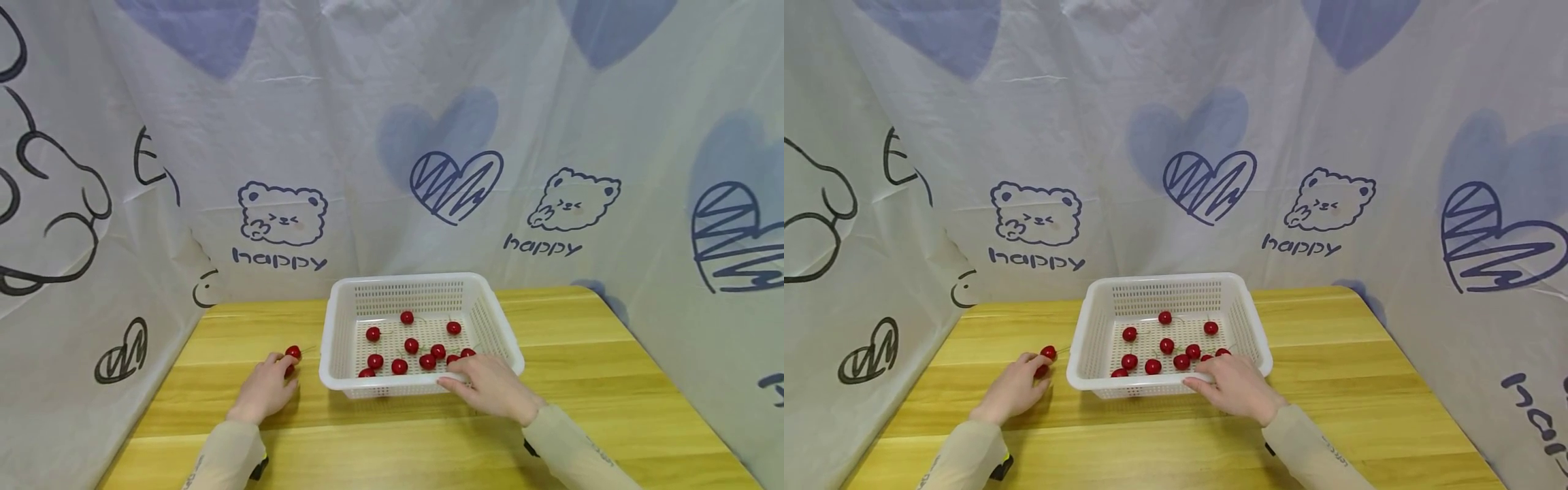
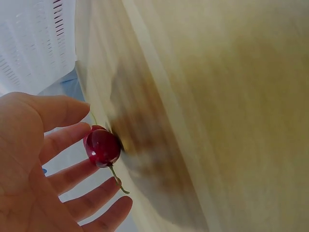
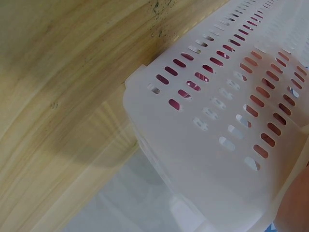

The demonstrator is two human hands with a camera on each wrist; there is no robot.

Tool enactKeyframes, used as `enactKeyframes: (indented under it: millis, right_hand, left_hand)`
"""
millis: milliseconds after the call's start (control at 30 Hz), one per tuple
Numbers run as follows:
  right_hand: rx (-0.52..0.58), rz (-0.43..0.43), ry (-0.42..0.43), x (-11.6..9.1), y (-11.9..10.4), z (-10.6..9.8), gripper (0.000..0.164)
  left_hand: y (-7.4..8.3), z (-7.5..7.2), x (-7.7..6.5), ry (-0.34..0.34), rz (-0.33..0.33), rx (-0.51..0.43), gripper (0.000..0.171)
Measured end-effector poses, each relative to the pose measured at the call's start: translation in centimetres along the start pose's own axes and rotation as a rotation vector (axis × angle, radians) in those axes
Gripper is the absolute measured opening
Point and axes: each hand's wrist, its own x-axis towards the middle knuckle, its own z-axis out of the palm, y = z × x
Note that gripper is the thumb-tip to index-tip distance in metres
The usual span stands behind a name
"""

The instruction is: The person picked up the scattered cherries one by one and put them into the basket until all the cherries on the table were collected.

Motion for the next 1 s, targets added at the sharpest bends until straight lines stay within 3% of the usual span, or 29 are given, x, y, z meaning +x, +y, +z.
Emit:
enactKeyframes:
  millis: [367,700,1000]
  right_hand:
    - [-0.005,-0.006,0.011,-0.01,0.1,0.13,0.04]
    - [0.0,0.0,0.006,0.02,0.01,-0.01,0.038]
    - [0.004,-0.013,0.018,-0.01,0.03,0.09,0.038]
  left_hand:
    - [-0.22,0.38,-0.11,-0.015,0.007,0.005,0.037]
    - [-0.35,0.53,-0.32,0.039,0.052,0.014,0.023]
    - [-0.31,0.48,-0.37,0.052,0.058,0.008,0.025]
